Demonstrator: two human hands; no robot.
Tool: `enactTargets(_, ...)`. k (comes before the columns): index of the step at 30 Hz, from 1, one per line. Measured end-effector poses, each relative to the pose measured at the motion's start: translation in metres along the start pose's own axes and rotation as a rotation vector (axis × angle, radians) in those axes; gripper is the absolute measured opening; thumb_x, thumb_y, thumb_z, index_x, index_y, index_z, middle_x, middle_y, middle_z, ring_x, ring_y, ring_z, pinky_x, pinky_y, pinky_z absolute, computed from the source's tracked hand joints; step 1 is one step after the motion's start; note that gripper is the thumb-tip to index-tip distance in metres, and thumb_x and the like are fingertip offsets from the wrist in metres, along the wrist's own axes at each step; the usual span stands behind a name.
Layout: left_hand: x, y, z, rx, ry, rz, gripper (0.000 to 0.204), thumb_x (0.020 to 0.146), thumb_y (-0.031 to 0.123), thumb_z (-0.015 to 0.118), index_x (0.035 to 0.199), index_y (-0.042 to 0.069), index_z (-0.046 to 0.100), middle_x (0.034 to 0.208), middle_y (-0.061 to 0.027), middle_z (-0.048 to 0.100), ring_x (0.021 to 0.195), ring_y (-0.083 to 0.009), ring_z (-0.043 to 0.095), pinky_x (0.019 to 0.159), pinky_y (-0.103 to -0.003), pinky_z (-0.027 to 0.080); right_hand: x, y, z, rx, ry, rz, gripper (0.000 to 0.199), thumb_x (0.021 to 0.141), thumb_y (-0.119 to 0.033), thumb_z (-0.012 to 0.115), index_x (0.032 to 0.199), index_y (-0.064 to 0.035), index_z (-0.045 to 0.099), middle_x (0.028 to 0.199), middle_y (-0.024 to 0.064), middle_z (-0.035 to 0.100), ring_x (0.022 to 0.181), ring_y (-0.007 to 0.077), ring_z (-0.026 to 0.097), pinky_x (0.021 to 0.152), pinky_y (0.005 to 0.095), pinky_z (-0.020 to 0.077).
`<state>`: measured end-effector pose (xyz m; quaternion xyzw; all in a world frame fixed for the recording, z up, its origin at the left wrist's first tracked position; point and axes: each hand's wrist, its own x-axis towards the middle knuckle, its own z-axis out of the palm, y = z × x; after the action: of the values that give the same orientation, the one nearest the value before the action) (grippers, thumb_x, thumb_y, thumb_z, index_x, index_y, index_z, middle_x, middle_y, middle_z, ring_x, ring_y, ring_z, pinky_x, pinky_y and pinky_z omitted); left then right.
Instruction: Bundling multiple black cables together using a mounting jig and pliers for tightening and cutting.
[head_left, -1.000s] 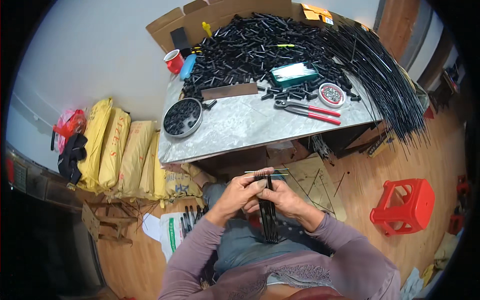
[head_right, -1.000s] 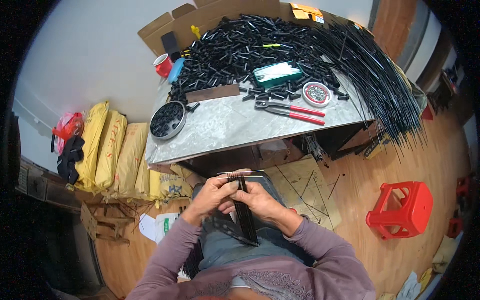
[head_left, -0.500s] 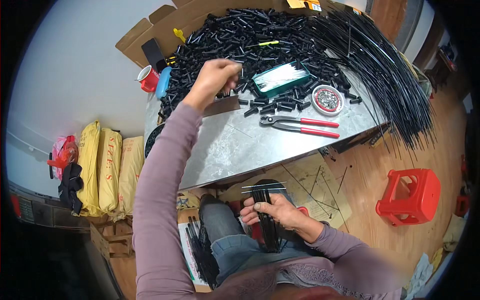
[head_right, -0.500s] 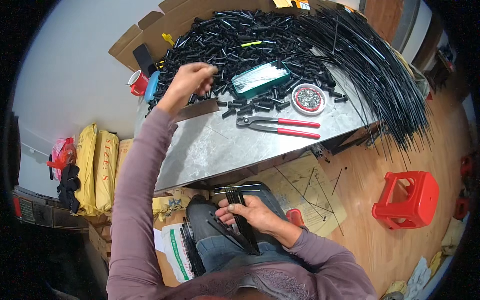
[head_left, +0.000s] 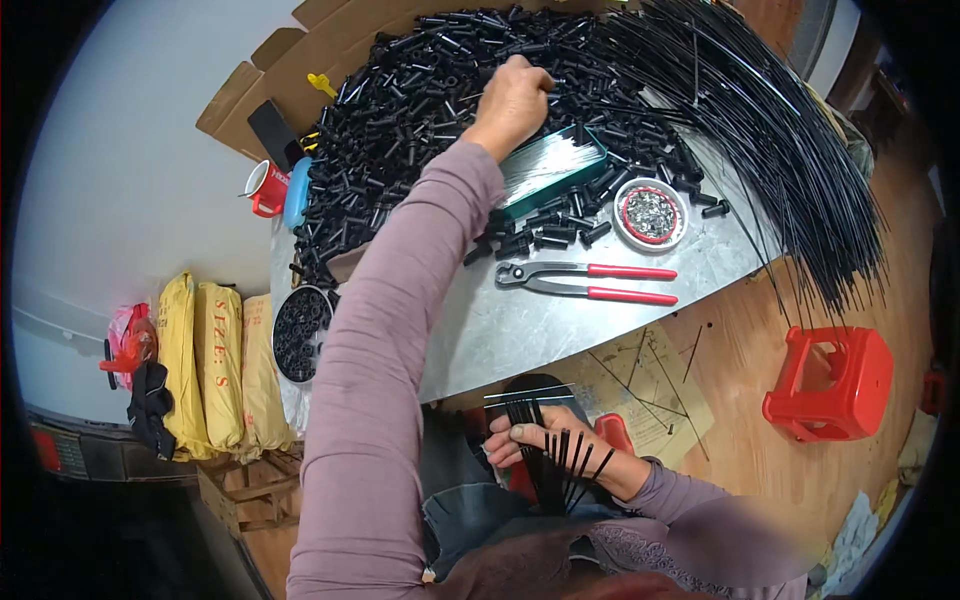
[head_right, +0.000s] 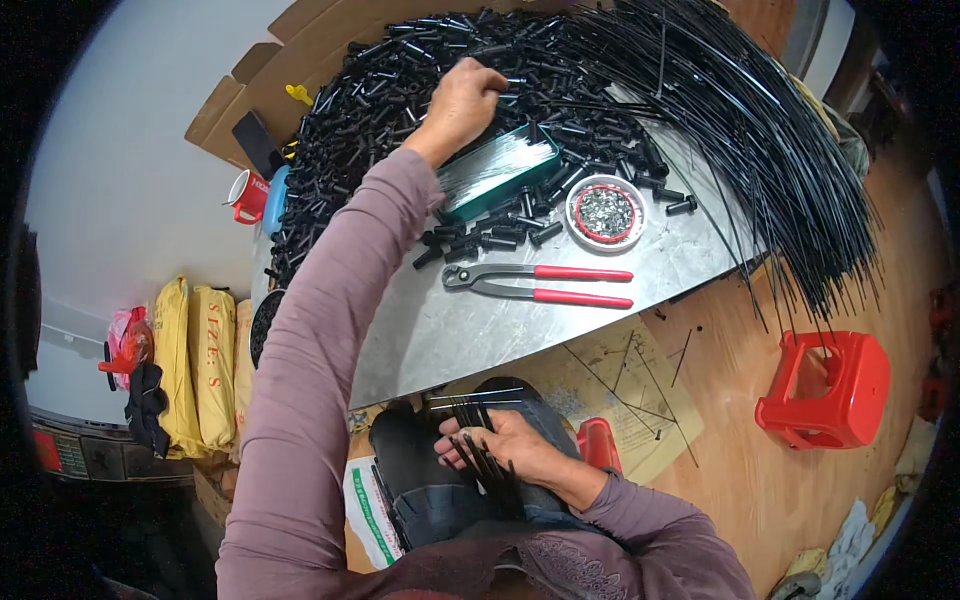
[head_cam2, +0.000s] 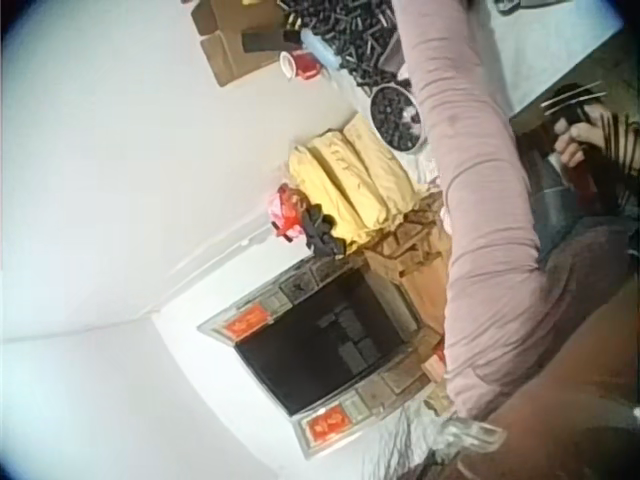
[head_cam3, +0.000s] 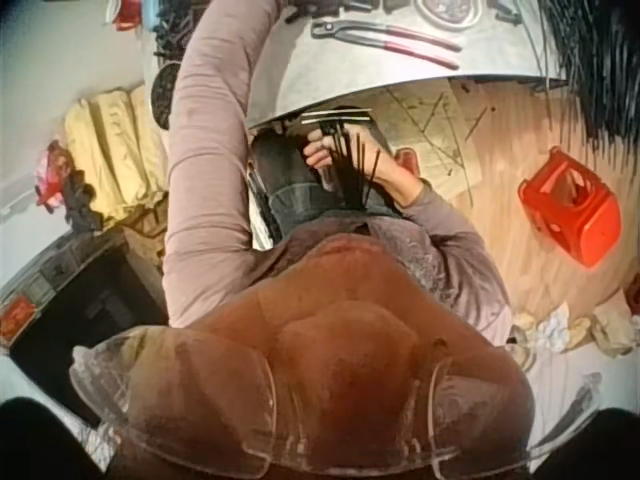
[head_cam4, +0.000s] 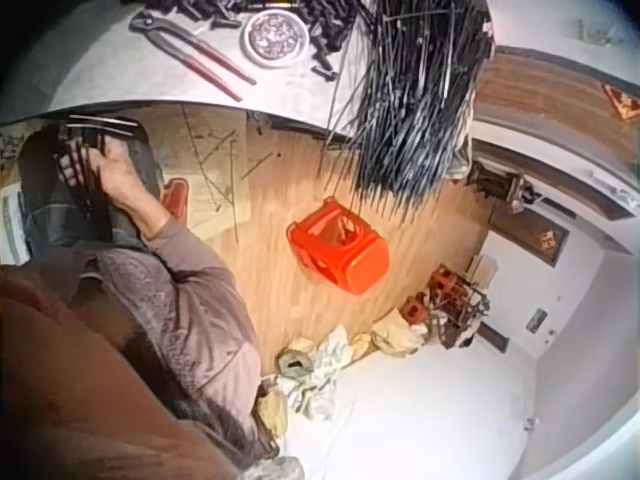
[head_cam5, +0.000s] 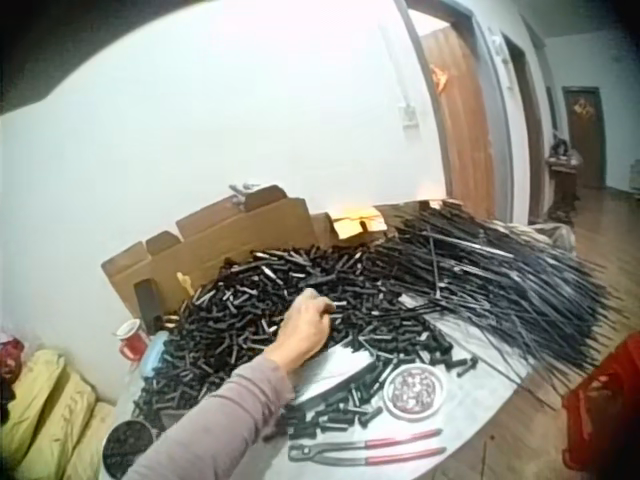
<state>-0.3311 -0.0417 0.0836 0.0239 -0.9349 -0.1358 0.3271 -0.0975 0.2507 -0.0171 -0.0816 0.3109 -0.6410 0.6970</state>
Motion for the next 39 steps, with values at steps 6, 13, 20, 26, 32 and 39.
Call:
enactTargets(6, 0.024, 0.008, 0.026, 0.523, -0.367, -0.11, 0.037, 0.081, 0.017, 0.056, 0.117, 0.014, 0.065, 0.118, -0.011, 0.059, 0.11, -0.0327, 0.056, 0.086, -0.048, 0.048, -0.003, -0.007, -0.009, 0.096, -0.048, -0.007, 0.035, 0.091, -0.013, 0.061, 0.12, 0.0045, 0.052, 0.105, 0.0203, 0.065, 0.095, 0.0284, 0.066, 0.083, 0.0364, 0.0547)
enactTargets(13, 0.036, 0.011, 0.006, 0.707, -0.492, -0.016, 0.027, 0.086, 0.02, 0.053, 0.105, 0.013, 0.071, 0.114, -0.0073, 0.062, 0.111, -0.026, 0.055, 0.086, -0.045, 0.044, -0.008, -0.007, -0.016, 0.02, -0.073, -0.079, 0.035, 0.093, -0.013, 0.056, 0.121, 0.0079, 0.05, 0.105, 0.0237, 0.063, 0.096, 0.0323, 0.066, 0.085, 0.0396, 0.0537)
enactTargets(20, 0.016, -0.018, -0.098, -0.373, 0.052, -0.389, 0.022, 0.087, 0.021, 0.062, 0.105, 0.009, 0.066, 0.083, -0.0068, 0.067, 0.08, -0.0224, 0.067, 0.066, -0.035, 0.051, -0.013, -0.006, -0.013, 0.042, -0.109, -0.053, 0.027, 0.096, -0.01, 0.048, 0.117, 0.0077, 0.051, 0.101, 0.0202, 0.065, 0.092, 0.0277, 0.066, 0.085, 0.0386, 0.0544)
enactTargets(26, -0.055, -0.048, -0.146, -1.451, 0.023, -0.836, 0.028, 0.094, 0.027, 0.056, 0.115, 0.011, 0.046, 0.103, -0.0138, 0.059, 0.075, -0.0247, 0.062, 0.063, -0.037, 0.053, -0.014, -0.006, -0.007, 0.008, -0.125, -0.053, 0.028, 0.096, -0.012, 0.051, 0.116, 0.0075, 0.052, 0.1, 0.0196, 0.065, 0.092, 0.0269, 0.066, 0.085, 0.0386, 0.0543)
enactTargets(32, -0.066, -0.049, -0.105, -0.015, -0.073, -0.386, 0.045, 0.08, 0.014, 0.065, 0.123, 0.005, 0.055, 0.084, -0.014, 0.063, 0.08, -0.0248, 0.064, 0.071, -0.038, 0.051, -0.012, -0.002, 0.002, -0.027, -0.109, -0.071, 0.034, 0.094, -0.013, 0.054, 0.118, 0.011, 0.051, 0.099, 0.0204, 0.065, 0.09, 0.0288, 0.067, 0.082, 0.0369, 0.0551)
enactTargets(39, -0.05, -0.041, -0.077, 0.738, -0.359, -0.169, 0.02, 0.079, 0.012, 0.059, 0.094, 0.004, 0.071, 0.101, -0.0164, 0.061, 0.089, -0.031, 0.066, 0.072, -0.04, 0.055, -0.01, -0.001, 0.009, -0.043, -0.064, -0.06, 0.031, 0.093, -0.011, 0.054, 0.116, 0.0103, 0.054, 0.096, 0.019, 0.066, 0.088, 0.0265, 0.068, 0.079, 0.0338, 0.0553)
